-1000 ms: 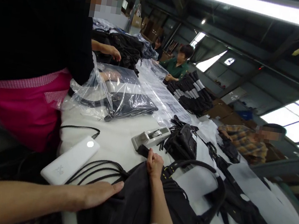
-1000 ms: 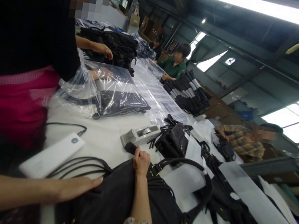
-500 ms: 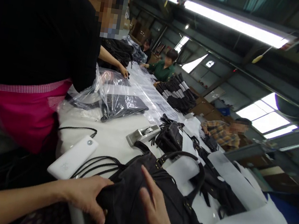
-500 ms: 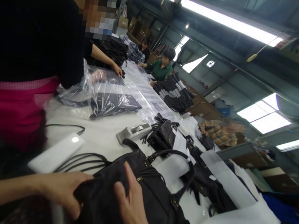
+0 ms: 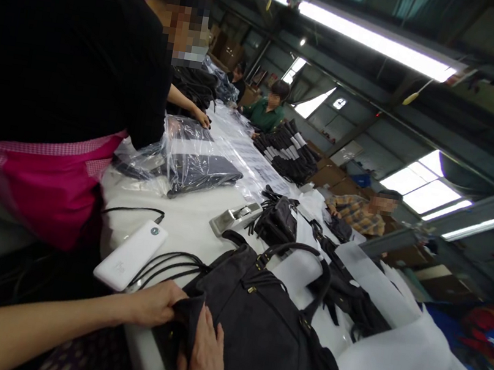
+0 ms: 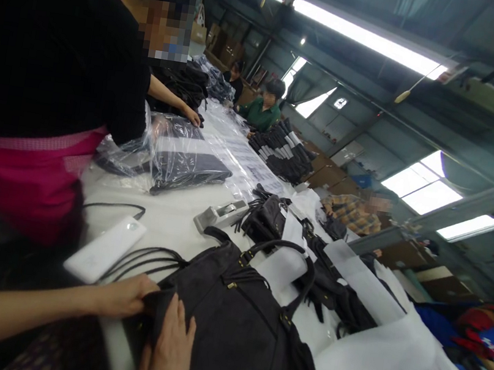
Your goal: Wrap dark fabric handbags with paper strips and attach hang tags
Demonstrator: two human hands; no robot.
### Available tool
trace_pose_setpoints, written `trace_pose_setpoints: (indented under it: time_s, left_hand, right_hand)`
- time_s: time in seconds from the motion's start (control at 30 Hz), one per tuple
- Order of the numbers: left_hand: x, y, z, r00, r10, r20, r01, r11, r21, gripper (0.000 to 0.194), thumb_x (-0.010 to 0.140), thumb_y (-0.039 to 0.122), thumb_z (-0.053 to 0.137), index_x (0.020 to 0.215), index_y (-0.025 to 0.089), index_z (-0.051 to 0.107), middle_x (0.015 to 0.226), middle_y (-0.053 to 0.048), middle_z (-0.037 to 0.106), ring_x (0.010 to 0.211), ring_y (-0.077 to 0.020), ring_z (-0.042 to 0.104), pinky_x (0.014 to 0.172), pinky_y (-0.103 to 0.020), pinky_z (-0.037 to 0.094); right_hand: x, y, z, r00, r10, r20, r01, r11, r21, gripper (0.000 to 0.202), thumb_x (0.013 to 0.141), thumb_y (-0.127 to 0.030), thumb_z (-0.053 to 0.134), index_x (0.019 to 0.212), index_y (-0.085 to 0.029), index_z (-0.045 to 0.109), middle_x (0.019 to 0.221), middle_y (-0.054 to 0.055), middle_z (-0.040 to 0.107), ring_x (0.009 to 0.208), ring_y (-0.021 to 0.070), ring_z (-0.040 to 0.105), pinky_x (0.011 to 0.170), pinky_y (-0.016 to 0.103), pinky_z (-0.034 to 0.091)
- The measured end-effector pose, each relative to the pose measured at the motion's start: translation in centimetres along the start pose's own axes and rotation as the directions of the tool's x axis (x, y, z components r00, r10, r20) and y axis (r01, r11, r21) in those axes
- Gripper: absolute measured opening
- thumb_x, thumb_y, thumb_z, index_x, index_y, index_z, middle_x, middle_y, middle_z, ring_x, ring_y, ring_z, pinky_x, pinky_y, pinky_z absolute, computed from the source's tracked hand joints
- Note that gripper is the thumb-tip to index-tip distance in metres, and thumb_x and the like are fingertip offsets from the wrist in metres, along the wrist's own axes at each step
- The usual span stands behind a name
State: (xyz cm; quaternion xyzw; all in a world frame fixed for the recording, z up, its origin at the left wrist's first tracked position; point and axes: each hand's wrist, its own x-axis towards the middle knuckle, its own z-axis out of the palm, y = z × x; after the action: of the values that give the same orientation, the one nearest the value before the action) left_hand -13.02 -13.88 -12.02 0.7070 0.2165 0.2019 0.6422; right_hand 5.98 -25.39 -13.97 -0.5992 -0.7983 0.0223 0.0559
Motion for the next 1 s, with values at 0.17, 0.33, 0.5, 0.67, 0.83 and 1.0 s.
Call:
trace_pose_setpoints:
  time_s: [0.17,0.33,0.5,0.67,0.83,1.0]
  left_hand:
    - [0.2,2.5,-1.6,0.934,-0.344,0.097,0.343,0.788,-0.511,0.043,0.06,0.026,0.062,0.103,0.02,0.061,0.085,0.0,0.067,0.085,-0.0173,0.062,0.071,-0.023,0.046]
    - [2.0,6.3,-0.7,0.881,-0.472,-0.031,0.426,0.82,-0.383,0.081,0.07,0.047,0.062,0.139,0.027,0.024,0.095,-0.002,0.068,0.088,-0.0208,0.064,0.073,-0.029,0.047]
    - [3.3,4.1,1.4,0.938,-0.266,-0.224,0.288,0.955,0.071,0.054,0.063,0.015,0.055,0.117,0.022,0.056,0.117,-0.008,0.062,0.112,-0.0258,0.055,0.095,-0.034,0.04]
    - [1.8,-1.0,1.7,0.957,-0.196,-0.216,0.155,0.969,-0.192,0.051,0.062,0.014,0.048,0.112,0.022,0.047,0.098,-0.003,0.063,0.085,-0.0171,0.059,0.077,-0.028,0.044]
    - [3.5,0.6,0.1,0.929,-0.216,-0.3,0.235,0.972,0.026,0.044,0.073,0.031,0.053,0.115,0.021,0.043,0.077,0.001,0.061,0.066,-0.0152,0.057,0.066,-0.027,0.042]
    - [12.3,4.3,-2.2,0.829,-0.212,-0.518,0.419,0.848,0.323,0.052,0.083,0.054,0.043,0.113,0.013,0.055,0.097,-0.012,0.067,0.091,-0.0252,0.062,0.078,-0.033,0.044]
  right_hand:
    - [-0.4,0.0,1.0,1.0,-0.006,-0.015,0.005,0.998,-0.06,0.081,0.078,-0.02,0.048,0.149,-0.019,0.011,0.148,0.01,0.034,0.135,0.0303,0.035,0.106,0.053,0.035]
    - [0.2,-1.1,0.3,0.999,0.038,0.034,-0.035,0.997,-0.07,0.075,0.077,-0.031,0.053,0.145,-0.01,0.03,0.145,0.018,0.035,0.133,0.0374,0.036,0.103,0.061,0.034]
    - [0.1,-1.4,1.0,0.999,0.01,-0.038,-0.013,0.997,-0.077,0.071,0.08,-0.04,0.054,0.143,-0.013,0.036,0.141,0.019,0.042,0.13,0.0394,0.04,0.101,0.064,0.034]
    - [-0.1,-1.5,1.9,0.994,-0.012,-0.106,0.003,0.996,-0.087,0.075,0.081,-0.035,0.052,0.148,-0.023,0.021,0.149,0.013,0.03,0.132,0.0364,0.038,0.1,0.064,0.036]
    - [-0.1,-1.0,3.7,0.98,-0.029,-0.194,0.006,0.993,-0.119,0.077,0.079,-0.029,0.054,0.148,-0.023,0.02,0.145,0.011,0.038,0.128,0.035,0.045,0.101,0.058,0.037]
    - [-0.1,-0.5,5.3,0.954,-0.012,-0.298,-0.036,0.987,-0.155,0.068,0.081,-0.03,0.053,0.145,-0.025,0.029,0.136,0.01,0.049,0.121,0.034,0.052,0.098,0.055,0.043]
